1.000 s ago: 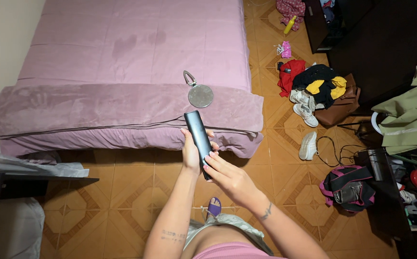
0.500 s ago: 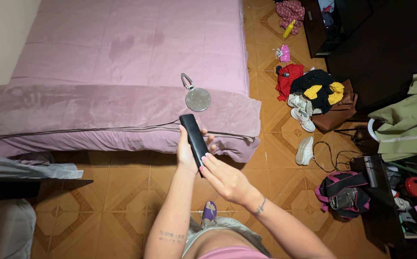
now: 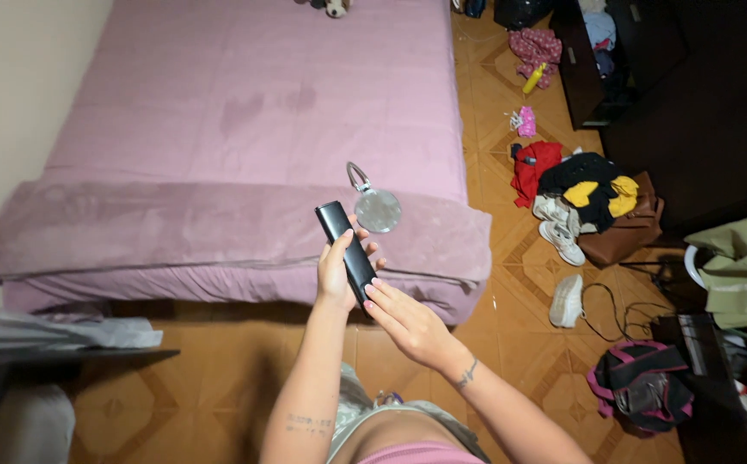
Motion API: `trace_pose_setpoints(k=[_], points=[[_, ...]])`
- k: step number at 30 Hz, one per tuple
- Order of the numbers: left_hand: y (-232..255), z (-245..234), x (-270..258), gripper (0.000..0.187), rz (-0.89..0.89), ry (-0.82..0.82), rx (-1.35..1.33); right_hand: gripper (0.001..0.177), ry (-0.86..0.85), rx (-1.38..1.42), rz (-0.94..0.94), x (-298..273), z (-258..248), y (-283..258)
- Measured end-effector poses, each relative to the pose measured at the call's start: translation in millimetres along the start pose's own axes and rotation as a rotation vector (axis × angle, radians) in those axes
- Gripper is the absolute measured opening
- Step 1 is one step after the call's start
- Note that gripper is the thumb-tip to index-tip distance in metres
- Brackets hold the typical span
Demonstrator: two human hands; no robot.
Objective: Organizing a bedroom by picking up items from the floor, putting them into a bag, and folding clothes.
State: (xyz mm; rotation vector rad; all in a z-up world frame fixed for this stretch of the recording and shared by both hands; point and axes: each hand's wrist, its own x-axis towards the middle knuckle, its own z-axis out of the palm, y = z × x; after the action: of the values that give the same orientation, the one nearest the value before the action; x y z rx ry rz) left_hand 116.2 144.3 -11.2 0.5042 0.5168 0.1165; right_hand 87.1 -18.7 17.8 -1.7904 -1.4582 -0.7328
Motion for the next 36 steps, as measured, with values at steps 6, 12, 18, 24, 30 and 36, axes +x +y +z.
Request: trace_pose_setpoints(k=[6, 12, 18, 24, 30, 36], points=[[59.9, 14.1, 49.1, 0.029, 0.086, -0.129, 0.018, 0.024, 0.155, -0.132, 0.029, 57.0, 62.5, 34.1], [124.0, 18.6, 106.5, 0.062, 0.23, -0.218, 0.093, 0.025, 0.29, -0.131, 0.176, 85.2, 108.3, 65.0], [138.3, 15.6, 155.3, 0.026, 0.123, -0.187, 0.043, 0.031, 0.279, 0.048, 0.344, 89.9, 125.0, 96.6], [155.2, -7.0, 197.9, 0.033, 0.017, -0.335, 0.15, 0.031, 0.358, 0.328, 0.705, 83.3, 109.9, 131.7], [180.9, -20.3, 211.4, 0.042, -0.036, -0.474, 0.347, 0.051, 0.525, 0.709, 1.271, 65.6, 108.8, 181.7], [223.9, -24.6, 201.1, 0.051, -0.033, -0.586, 0.66, 0.046, 0.37, 0.646, 1.288, 78.6, 95.3, 194.2]])
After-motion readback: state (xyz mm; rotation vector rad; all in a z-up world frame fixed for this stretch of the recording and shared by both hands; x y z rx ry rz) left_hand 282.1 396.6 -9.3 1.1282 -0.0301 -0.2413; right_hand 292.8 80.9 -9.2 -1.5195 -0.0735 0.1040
